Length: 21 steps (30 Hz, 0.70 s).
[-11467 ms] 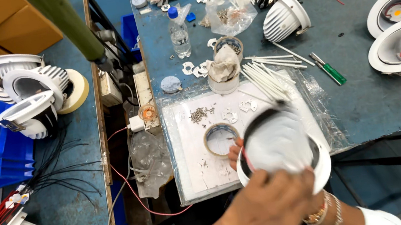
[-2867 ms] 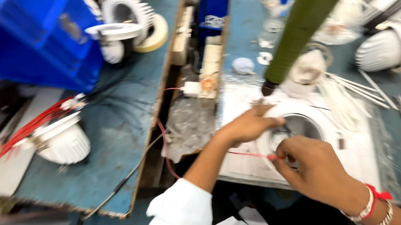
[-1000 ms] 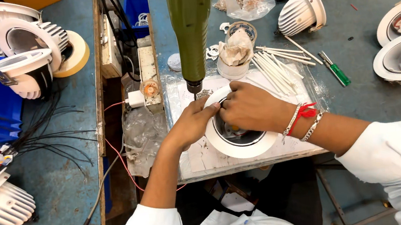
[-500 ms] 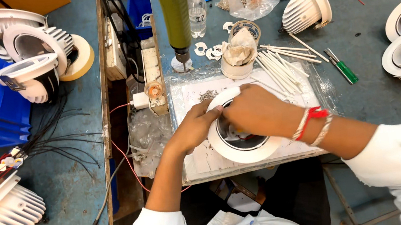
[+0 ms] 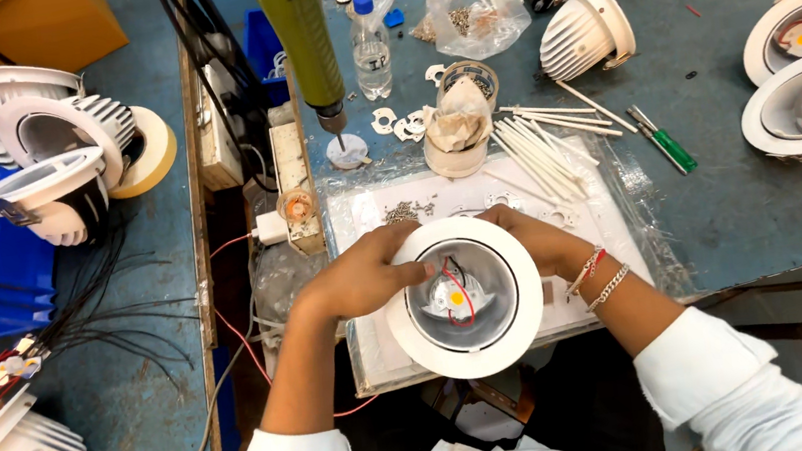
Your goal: The person assembles LED light fixtures by inserting LED chips and wiring into metal housings and securing them using a powered screwdriver.
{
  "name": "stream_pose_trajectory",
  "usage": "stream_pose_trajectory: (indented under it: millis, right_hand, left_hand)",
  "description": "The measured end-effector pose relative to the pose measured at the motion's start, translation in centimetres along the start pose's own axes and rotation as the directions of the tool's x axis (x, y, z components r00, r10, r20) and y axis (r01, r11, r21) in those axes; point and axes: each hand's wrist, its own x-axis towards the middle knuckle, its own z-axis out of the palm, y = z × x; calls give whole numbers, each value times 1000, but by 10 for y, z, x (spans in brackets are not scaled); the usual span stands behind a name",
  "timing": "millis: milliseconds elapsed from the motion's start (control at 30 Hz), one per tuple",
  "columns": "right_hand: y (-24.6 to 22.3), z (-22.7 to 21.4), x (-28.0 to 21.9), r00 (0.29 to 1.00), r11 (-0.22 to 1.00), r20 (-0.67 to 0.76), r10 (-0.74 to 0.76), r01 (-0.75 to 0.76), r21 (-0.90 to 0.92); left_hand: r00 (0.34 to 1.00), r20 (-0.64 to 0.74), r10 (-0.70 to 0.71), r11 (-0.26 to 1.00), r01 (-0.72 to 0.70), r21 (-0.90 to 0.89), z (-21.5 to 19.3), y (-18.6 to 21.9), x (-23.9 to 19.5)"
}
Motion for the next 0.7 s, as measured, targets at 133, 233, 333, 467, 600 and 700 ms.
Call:
stream_pose_trajectory:
  millis: [133, 233, 333, 467, 600, 700]
  right_hand:
    - [-24, 18, 2, 964, 993, 239, -118, 107, 59]
    - [-29, 24, 7, 970, 987, 202, -136, 114, 116]
    - [-28, 17, 10, 991, 973, -44, -125, 131, 191]
    - [-42, 20, 15, 991, 903, -124, -41, 90, 421]
    - [-51, 34, -4, 975, 923, 128, -182, 125, 365]
    - [-61, 37, -10, 975, 976, 36, -218, 217, 32]
  left_hand:
    - [984, -46, 173, 974, -164, 159, -2, 2, 5]
    - [977, -153, 147, 986, -134, 97, 4, 11, -3]
    - [964, -254, -84, 996, 86, -2, 18, 34, -13]
    - [950, -290, -119, 919, 216, 329, 28, 64, -22]
    - [960, -258, -111, 861, 222, 457, 32, 68, -19]
    - [963, -249, -101, 775, 233, 587, 37, 62, -14]
